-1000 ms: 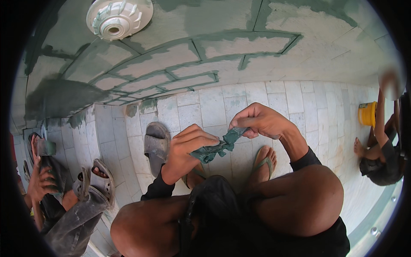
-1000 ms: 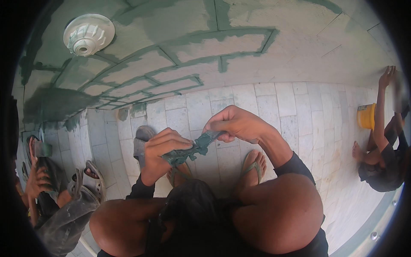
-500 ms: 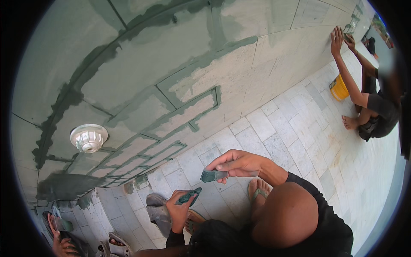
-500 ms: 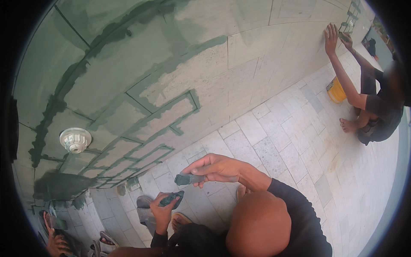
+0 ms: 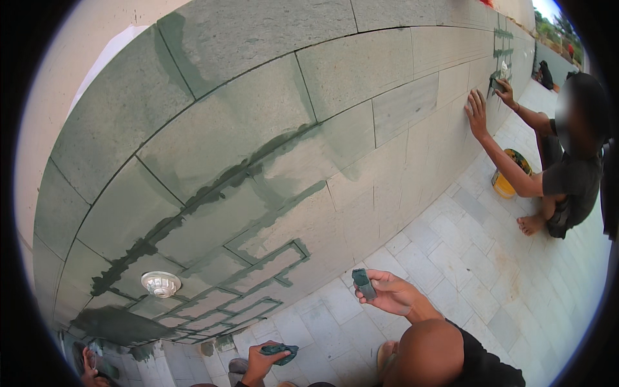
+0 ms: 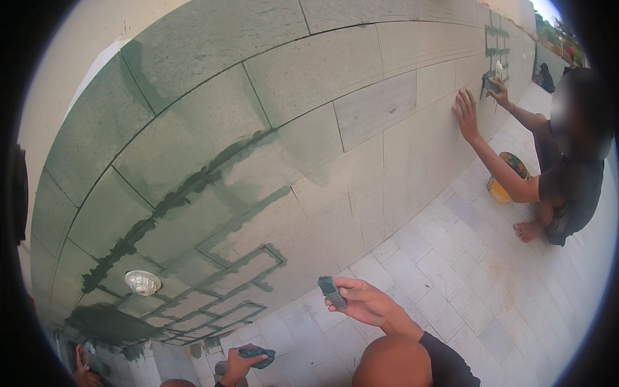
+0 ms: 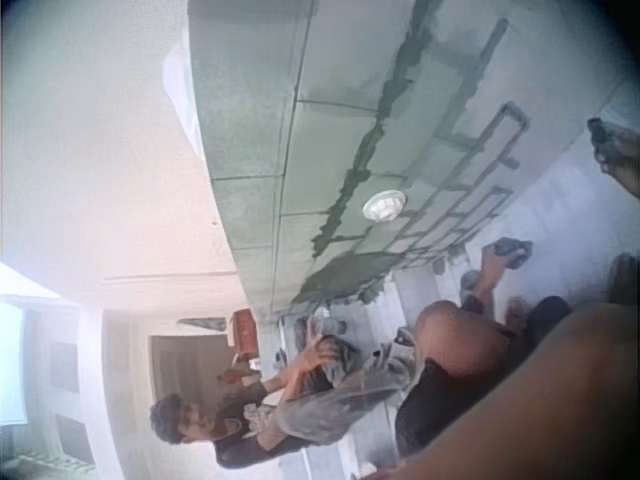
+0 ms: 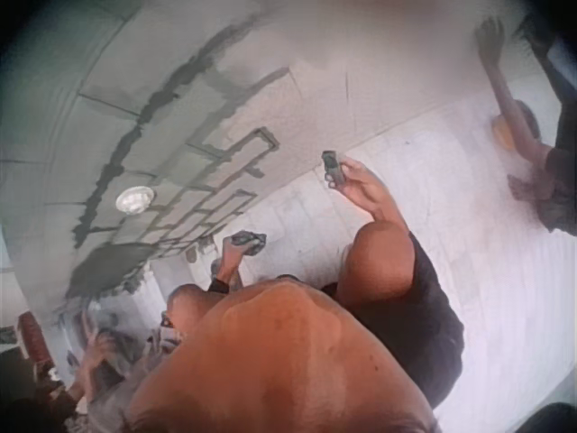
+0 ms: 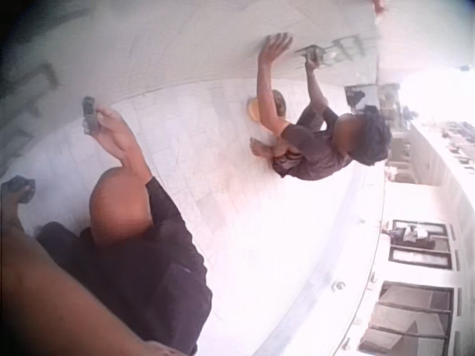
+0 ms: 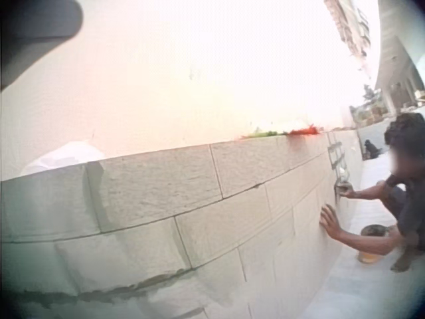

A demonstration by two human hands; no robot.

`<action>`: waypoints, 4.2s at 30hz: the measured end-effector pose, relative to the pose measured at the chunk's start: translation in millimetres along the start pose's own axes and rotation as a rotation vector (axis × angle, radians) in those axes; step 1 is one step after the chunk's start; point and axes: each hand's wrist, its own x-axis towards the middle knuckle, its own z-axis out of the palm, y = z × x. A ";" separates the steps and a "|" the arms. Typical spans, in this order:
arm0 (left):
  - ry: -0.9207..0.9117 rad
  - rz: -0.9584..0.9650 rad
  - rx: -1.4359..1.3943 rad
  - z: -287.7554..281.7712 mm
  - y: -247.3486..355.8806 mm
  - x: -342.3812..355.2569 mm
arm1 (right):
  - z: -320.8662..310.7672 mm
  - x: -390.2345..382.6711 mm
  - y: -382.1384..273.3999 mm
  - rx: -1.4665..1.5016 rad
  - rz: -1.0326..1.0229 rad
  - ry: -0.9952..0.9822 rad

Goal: The person applies green grout into the joints of stone wall tiles using a small tool and a cloth. They press the grout into the seams and wipe away excess material from the tile surfaces.

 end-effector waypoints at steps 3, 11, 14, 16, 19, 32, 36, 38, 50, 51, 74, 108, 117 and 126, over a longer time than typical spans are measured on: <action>-0.033 0.082 -0.028 -7.7 28.2 18.8 | -4.5 2.4 -32.2 0.025 -0.145 -0.014; -0.212 0.092 0.118 35.2 92.7 53.9 | 11.9 1.5 -79.3 -0.081 -0.352 0.013; -0.320 0.143 0.169 62.7 92.2 70.8 | 40.3 -7.2 -117.3 -0.253 -0.345 0.028; -0.338 0.096 0.057 76.3 82.5 80.4 | 65.5 -10.2 -135.6 -0.362 -0.381 0.034; -0.418 0.053 -0.060 100.4 55.9 109.0 | 106.6 -8.7 -157.6 -0.540 -0.429 0.053; -0.493 0.038 -0.157 196.9 -0.4 183.9 | 286.4 66.3 -265.1 -1.324 -1.053 0.140; -0.531 0.185 -0.222 188.8 10.0 179.6 | 282.3 82.7 -284.0 -1.608 -1.261 0.157; -0.560 0.268 -0.254 178.9 23.8 172.7 | 268.8 88.4 -292.2 -1.682 -1.328 0.158; -0.986 0.590 0.052 108.0 269.5 105.0 | 171.8 108.8 -312.9 -1.383 -1.960 0.160; -0.965 0.568 0.076 107.1 294.1 94.6 | 167.0 114.3 -314.1 -1.254 -1.966 0.199; -0.148 0.206 -0.304 158.0 344.1 16.6 | 153.7 145.3 -301.3 -1.268 -2.052 0.476; -0.040 0.076 -0.339 108.5 306.8 -4.6 | 184.6 115.1 -285.2 -1.378 -1.839 0.586; -0.045 0.034 -0.417 112.1 315.2 -4.2 | 172.2 133.1 -288.3 -1.611 -1.979 0.623; -0.036 0.049 -0.416 115.1 317.1 -8.2 | 165.6 111.7 -291.6 -1.445 -1.820 0.515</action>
